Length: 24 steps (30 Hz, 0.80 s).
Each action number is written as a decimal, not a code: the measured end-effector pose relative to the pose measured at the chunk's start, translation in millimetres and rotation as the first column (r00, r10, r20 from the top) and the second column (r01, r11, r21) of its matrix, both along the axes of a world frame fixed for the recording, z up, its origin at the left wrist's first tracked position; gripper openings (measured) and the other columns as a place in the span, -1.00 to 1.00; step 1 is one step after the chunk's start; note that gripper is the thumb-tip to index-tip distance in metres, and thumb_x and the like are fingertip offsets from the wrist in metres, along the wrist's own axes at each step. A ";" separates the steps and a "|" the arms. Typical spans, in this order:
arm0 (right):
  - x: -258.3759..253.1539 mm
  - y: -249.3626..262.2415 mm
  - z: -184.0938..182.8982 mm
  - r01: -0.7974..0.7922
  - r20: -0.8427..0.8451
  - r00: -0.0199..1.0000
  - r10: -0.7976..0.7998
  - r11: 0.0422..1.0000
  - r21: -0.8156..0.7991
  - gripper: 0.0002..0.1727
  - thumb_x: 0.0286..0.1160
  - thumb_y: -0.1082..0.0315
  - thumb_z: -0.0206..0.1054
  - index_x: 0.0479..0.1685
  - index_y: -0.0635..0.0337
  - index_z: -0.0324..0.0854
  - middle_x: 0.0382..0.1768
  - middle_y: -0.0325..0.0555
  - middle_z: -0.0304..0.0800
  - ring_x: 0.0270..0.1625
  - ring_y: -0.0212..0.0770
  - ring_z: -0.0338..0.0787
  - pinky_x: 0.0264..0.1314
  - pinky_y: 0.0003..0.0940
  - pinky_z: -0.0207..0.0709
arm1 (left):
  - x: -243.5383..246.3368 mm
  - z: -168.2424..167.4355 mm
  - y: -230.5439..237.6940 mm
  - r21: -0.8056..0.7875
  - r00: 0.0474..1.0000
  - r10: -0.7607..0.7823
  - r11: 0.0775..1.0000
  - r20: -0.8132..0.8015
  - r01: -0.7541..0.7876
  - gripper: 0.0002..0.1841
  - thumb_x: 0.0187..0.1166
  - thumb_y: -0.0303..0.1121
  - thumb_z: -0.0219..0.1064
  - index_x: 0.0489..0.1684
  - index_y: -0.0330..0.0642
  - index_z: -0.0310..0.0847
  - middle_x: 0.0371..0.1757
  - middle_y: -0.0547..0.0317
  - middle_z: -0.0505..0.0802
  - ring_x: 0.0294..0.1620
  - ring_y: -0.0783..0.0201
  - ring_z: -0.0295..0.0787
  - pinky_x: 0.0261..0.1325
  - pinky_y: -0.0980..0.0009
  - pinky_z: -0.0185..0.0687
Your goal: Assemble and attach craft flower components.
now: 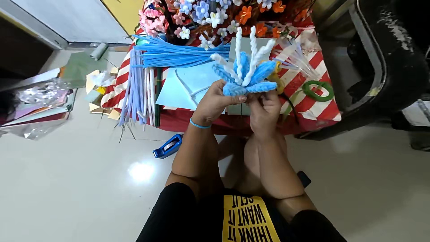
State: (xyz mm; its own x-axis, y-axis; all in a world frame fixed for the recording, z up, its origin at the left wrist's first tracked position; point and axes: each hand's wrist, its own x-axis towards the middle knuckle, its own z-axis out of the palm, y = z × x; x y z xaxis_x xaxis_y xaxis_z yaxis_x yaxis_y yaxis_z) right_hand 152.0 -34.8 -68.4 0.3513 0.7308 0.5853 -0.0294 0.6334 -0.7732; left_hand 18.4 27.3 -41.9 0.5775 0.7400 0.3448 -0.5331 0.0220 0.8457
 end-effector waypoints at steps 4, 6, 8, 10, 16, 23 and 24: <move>3.8 -0.9 -1.6 -0.069 0.070 0.995 0.067 0.997 0.018 -0.79 0.67 0.46 0.28 0.15 -0.01 0.62 -0.05 -0.51 0.76 -0.04 -0.61 0.74 0.08 -0.59 0.68 | -2.4 0.1 -3.4 0.011 1.000 0.014 1.000 0.017 -0.014 -0.70 0.26 -0.52 0.61 -0.08 -0.02 0.76 -0.12 0.42 0.92 -0.08 0.54 0.84 0.08 0.49 0.79; 7.4 -2.3 1.8 -0.093 0.133 0.987 0.092 0.996 0.003 -0.81 0.69 0.42 0.27 0.17 0.07 0.65 -0.01 -0.45 0.72 0.00 -0.58 0.71 0.12 -0.57 0.67 | -4.8 -1.7 -2.8 0.008 1.000 0.024 1.000 0.020 -0.024 -0.68 0.23 -0.48 0.64 -0.06 -0.05 0.77 -0.10 0.39 0.92 -0.05 0.50 0.85 0.11 0.43 0.80; 8.5 -3.1 4.0 -0.076 0.159 0.984 0.078 0.997 -0.013 -0.79 0.63 0.44 0.33 0.16 0.12 0.69 -0.02 -0.40 0.72 -0.02 -0.56 0.73 0.10 -0.56 0.70 | -9.0 -1.6 -1.6 0.029 1.000 0.008 1.000 0.020 -0.009 -0.65 0.23 -0.44 0.65 0.00 -0.03 0.76 -0.06 0.40 0.92 0.00 0.49 0.85 0.17 0.41 0.79; 9.0 -3.1 4.1 -0.048 0.164 0.985 0.055 0.998 -0.046 -0.83 0.58 0.48 0.36 0.07 0.17 0.71 -0.08 -0.38 0.74 -0.07 -0.57 0.74 0.05 -0.58 0.71 | -11.9 -1.1 0.5 0.062 1.000 -0.006 0.998 0.005 0.006 -0.66 0.26 -0.45 0.62 0.01 -0.01 0.77 -0.03 0.43 0.92 0.04 0.51 0.83 0.20 0.43 0.77; 14.4 -1.5 -0.2 -0.004 0.307 0.951 0.024 0.998 -0.066 -0.88 0.53 0.51 0.36 -0.05 0.33 0.63 -0.11 -0.23 0.72 -0.07 -0.55 0.74 0.08 -0.56 0.70 | -13.7 -1.4 -0.6 0.094 0.997 0.026 0.995 -0.074 -0.019 -0.73 0.33 -0.49 0.57 -0.05 -0.01 0.77 -0.06 0.45 0.91 0.01 0.55 0.83 0.17 0.47 0.77; 14.2 -1.8 -1.6 -0.068 0.290 0.952 0.095 0.993 -0.101 -0.74 0.47 0.56 0.37 0.11 0.38 0.62 0.01 -0.21 0.79 0.14 -0.55 0.76 0.29 -0.52 0.68 | -10.1 0.5 -5.3 0.159 0.989 -0.015 0.987 -0.149 0.039 -0.69 0.37 -0.57 0.47 0.03 -0.02 0.78 -0.01 0.45 0.85 -0.12 0.59 0.78 -0.01 0.59 0.75; 15.6 -1.4 -1.7 -0.059 0.300 0.950 0.082 0.995 -0.086 -0.72 0.46 0.55 0.39 0.13 0.38 0.62 0.04 -0.19 0.79 0.18 -0.52 0.75 0.33 -0.50 0.66 | -10.1 0.2 -5.2 0.162 0.990 -0.015 0.986 -0.144 0.039 -0.68 0.37 -0.57 0.47 0.04 -0.01 0.78 -0.01 0.47 0.86 -0.11 0.60 0.79 0.00 0.60 0.76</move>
